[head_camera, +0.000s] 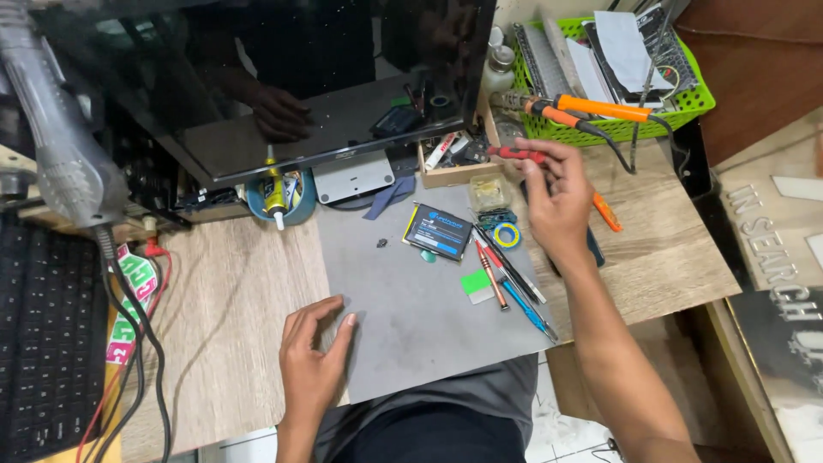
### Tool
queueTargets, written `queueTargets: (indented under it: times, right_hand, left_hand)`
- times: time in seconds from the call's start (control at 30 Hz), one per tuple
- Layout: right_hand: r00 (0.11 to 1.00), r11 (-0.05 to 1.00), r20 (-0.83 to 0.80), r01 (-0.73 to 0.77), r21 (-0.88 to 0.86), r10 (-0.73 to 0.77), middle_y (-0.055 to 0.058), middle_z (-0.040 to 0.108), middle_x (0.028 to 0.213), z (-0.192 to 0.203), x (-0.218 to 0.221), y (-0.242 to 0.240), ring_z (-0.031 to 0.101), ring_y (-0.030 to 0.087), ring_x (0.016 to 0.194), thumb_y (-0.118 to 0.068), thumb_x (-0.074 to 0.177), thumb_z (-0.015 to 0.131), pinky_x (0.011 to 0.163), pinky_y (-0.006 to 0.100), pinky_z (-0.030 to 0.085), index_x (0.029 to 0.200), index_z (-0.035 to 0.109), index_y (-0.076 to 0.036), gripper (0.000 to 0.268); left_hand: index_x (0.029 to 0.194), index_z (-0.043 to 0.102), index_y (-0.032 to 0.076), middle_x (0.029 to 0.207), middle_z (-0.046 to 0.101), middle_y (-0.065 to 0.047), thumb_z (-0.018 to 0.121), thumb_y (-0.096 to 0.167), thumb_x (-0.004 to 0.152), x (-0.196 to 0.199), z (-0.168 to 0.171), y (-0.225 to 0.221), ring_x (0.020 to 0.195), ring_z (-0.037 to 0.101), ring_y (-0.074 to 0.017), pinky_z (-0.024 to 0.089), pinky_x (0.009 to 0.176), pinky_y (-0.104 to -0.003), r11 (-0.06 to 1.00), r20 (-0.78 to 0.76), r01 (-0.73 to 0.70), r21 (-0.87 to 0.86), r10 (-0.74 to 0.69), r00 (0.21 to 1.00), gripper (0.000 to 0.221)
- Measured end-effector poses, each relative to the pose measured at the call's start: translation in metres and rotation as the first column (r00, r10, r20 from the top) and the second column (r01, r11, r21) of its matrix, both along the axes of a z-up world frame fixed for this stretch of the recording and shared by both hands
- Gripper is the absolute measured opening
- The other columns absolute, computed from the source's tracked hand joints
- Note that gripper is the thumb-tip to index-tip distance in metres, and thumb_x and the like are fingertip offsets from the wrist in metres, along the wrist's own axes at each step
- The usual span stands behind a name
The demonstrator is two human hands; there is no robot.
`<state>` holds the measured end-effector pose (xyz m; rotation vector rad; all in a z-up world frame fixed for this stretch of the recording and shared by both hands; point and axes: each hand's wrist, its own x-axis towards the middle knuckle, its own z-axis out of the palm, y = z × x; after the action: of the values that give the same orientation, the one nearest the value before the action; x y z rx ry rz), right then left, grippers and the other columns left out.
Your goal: Organizing an electronics repair workbench by arranging tools, components, and cables.
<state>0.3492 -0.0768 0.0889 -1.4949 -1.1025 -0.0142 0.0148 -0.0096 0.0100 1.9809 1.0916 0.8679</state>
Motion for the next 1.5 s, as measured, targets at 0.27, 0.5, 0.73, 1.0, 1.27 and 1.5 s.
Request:
queueTargets:
  times: [0.27,0.5,0.73,1.0,1.27,1.5]
  right_hand:
    - [0.891,0.938,0.435,0.03,-0.347,0.132,0.013,0.069,0.132,-0.039,0.034,0.004,0.064,0.032,0.117,0.003,0.099,0.059,0.098,0.045,0.048,0.127,0.063,-0.003,0.029]
    - [0.918,0.923,0.39,0.082,-0.375,0.077,0.017,0.06,0.141,-0.019,0.03,-0.035,0.058,0.034,0.131,-0.01,0.098,0.068,0.109,0.041,0.045,0.142,0.058,-0.004,0.045]
    - [0.969,0.303,-0.047,0.03,-0.953,-0.244,-0.006,0.081,0.083,-0.005,-0.045,-0.123,0.073,0.007,0.08,-0.03,0.079,0.085,0.072,0.028,0.051,0.094,0.081,-0.022,0.017]
    - [0.962,0.387,0.15,0.231,-0.893,-0.226,-0.012,0.071,0.102,-0.05,-0.059,-0.135,0.071,0.011,0.081,-0.028,0.083,0.077,0.069,0.037,0.053,0.108,0.076,-0.033,0.025]
    - [0.941,0.499,0.09,0.253,-0.829,-0.327,-0.009,0.069,0.076,-0.05,-0.051,-0.13,0.063,0.009,0.068,-0.022,0.067,0.071,0.068,0.029,0.05,0.088,0.077,-0.025,0.021]
    - [0.88,0.556,-0.078,0.225,-0.8,-0.468,-0.001,0.073,0.078,-0.046,-0.06,-0.132,0.071,0.015,0.075,-0.023,0.072,0.081,0.071,0.031,0.056,0.091,0.08,-0.021,0.019]
  left_hand:
    - [0.111,0.075,0.011,0.114,0.076,-0.002,0.074,0.022,0.091,0.0,0.001,-0.001,0.113,0.065,-0.0191,0.053,0.099,-0.033,0.999,0.006,0.012,0.035,-0.012,1.0,0.023]
    - [0.111,0.075,0.01,0.115,0.075,-0.004,0.073,0.021,0.092,0.001,0.006,-0.002,0.116,0.065,-0.0198,0.053,0.1,-0.033,1.0,-0.003,0.013,0.004,-0.013,1.0,0.022]
    - [0.11,0.074,0.007,0.114,0.075,-0.007,0.071,0.015,0.094,0.011,0.019,-0.008,0.115,0.067,-0.0218,0.055,0.096,-0.032,0.999,0.053,0.021,0.041,-0.024,0.998,0.018]
    - [0.11,0.072,0.004,0.113,0.075,-0.011,0.074,0.013,0.091,0.053,0.031,-0.023,0.108,0.07,-0.0239,0.053,0.099,-0.035,0.921,0.206,0.381,0.083,-0.39,0.898,0.021]
    - [0.111,0.073,0.007,0.113,0.076,-0.007,0.071,0.022,0.094,0.07,0.032,-0.037,0.108,0.071,-0.0219,0.056,0.09,-0.034,0.899,0.182,0.436,-0.033,-0.424,0.887,0.023]
    - [0.13,0.064,0.008,0.116,0.06,-0.02,0.072,0.015,0.096,0.157,0.063,0.025,0.092,0.068,-0.0483,0.057,0.072,-0.059,0.918,-0.163,0.315,0.241,-0.282,0.946,0.035]
